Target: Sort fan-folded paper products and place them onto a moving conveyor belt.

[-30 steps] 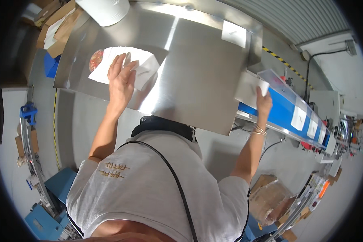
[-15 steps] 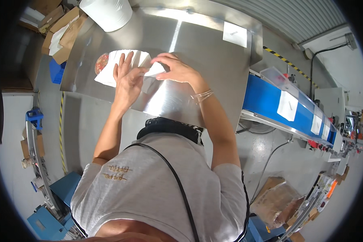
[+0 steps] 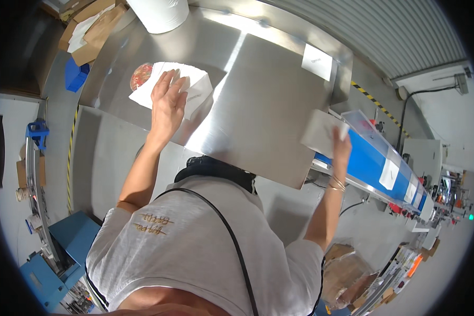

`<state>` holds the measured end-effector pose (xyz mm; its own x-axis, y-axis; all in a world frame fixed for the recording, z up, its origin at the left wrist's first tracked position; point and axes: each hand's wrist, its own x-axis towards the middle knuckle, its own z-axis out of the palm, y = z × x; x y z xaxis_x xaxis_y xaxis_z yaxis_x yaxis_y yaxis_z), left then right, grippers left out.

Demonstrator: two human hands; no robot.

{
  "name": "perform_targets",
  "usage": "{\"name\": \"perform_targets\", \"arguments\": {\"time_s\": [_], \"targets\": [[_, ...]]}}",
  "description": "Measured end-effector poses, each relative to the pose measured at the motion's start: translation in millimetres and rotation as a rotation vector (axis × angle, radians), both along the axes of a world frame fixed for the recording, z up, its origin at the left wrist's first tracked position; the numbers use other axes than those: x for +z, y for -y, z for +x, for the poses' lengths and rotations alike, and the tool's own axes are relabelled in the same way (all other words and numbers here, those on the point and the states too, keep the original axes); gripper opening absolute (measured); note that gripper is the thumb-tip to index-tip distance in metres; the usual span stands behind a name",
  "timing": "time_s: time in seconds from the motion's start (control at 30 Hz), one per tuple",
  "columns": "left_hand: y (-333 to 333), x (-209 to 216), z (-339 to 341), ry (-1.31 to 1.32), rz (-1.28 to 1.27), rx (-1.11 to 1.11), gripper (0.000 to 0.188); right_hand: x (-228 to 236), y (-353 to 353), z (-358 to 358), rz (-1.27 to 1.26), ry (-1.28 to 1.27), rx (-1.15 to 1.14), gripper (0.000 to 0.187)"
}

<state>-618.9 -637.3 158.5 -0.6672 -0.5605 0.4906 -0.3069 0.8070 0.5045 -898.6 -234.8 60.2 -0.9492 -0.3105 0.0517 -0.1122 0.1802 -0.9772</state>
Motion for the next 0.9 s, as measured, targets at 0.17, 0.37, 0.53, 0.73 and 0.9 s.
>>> {"name": "perform_targets", "arguments": {"time_s": [0.17, 0.37, 0.53, 0.73, 0.9], "targets": [[1, 1, -1, 0.004, 0.0, -0.009, 0.034, 23, -54, -23, 1.172, -0.411, -0.423, 0.06], [-2, 3, 1, 0.024, -0.003, -0.006, 0.03, 61, 128, 36, 0.473, -0.24, 0.26, 0.046], [-6, 6, 2, 0.111, 0.006, -0.057, 0.029, 70, 271, 91, 0.165, -0.122, 0.899, 0.05], [4, 3, 8, 0.159, -0.09, 0.087, 0.047, 40, 292, 100, 0.14, -0.114, 0.93, 0.046], [13, 1, 15, 0.163, -0.118, 0.084, 0.036, -1, 194, 74, 0.163, 0.174, 0.44, 0.049]]}}
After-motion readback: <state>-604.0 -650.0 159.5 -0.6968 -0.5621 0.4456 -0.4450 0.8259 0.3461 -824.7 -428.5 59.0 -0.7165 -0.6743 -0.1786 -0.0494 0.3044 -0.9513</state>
